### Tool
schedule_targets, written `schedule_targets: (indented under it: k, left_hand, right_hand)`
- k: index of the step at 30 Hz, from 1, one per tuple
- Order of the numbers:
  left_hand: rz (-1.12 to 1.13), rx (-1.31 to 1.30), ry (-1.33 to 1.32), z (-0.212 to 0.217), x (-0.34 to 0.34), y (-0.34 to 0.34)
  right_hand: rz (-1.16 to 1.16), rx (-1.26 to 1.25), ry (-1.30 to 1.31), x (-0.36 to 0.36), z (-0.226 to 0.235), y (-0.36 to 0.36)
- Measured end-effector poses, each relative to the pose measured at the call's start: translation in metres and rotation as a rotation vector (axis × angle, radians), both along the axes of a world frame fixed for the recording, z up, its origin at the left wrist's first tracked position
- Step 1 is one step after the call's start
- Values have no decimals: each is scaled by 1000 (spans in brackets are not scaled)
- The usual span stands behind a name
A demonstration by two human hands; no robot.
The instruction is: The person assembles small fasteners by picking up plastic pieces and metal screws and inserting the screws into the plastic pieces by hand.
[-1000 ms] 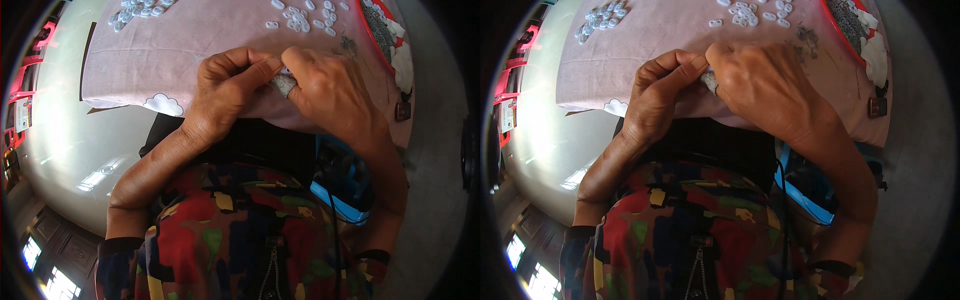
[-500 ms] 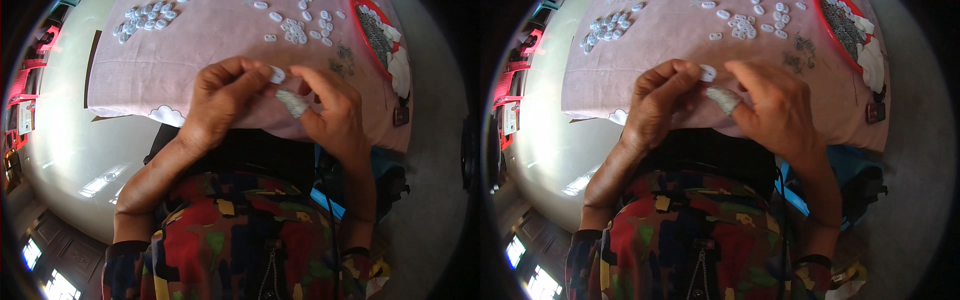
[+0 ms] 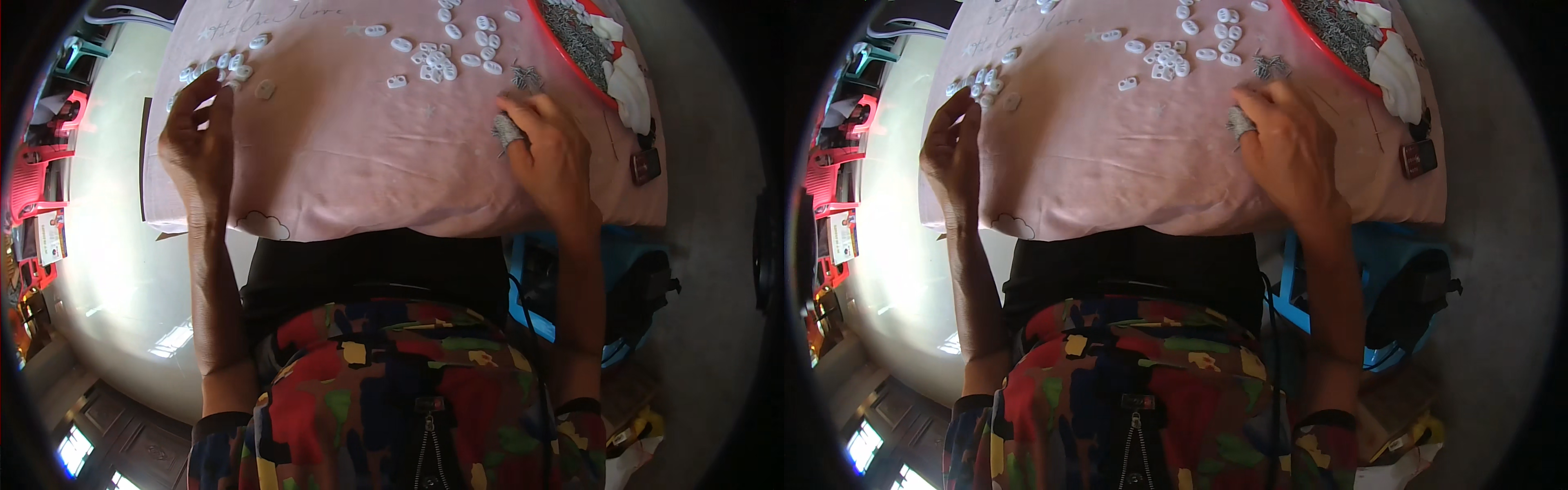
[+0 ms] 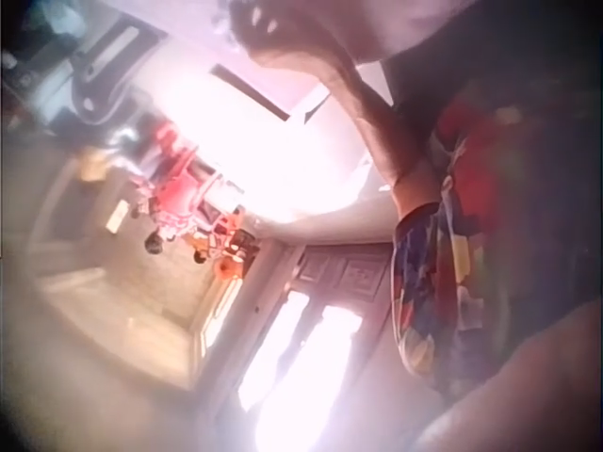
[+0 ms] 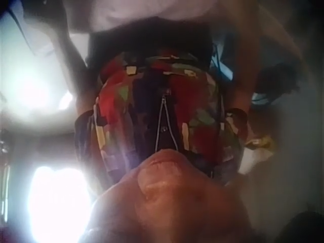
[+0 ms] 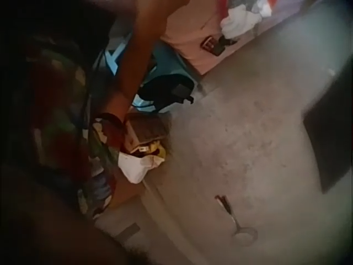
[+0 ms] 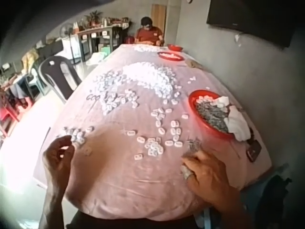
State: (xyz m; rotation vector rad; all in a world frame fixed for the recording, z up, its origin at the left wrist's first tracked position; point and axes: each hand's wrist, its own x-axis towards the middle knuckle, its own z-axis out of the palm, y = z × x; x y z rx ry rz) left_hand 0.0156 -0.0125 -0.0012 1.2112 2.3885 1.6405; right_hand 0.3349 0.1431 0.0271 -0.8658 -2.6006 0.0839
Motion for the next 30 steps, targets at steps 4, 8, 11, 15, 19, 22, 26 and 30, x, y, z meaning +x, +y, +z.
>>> schedule_targets:
  k: [4,8,11,15,19,22,26,30]
  left_hand:
    - [-318,-45,-5,12,40,15]
    - [-516,-14,328,11,70,51]
    - [-530,-62,420,1,78,59]
    - [-648,-85,293,2,85,47]
    - [-764,-47,86,-2,86,39]
    - [-664,-64,165,0,89,35]
    - [-627,-88,281,0,93,33]
    - [-606,-52,143,-4,95,31]
  right_hand:
    - [74,-76,-13,-14,2,-13]
    - [65,-53,26,-12,7,-12]
    - [110,-113,49,-5,3,-12]
    - [-5,-184,112,6,6,-10]
    - [90,-151,132,1,3,-17]
    - [119,-159,115,-1,2,-23]
    - [96,-123,142,2,-3,-18]
    - [89,-68,148,-2,0,-11]
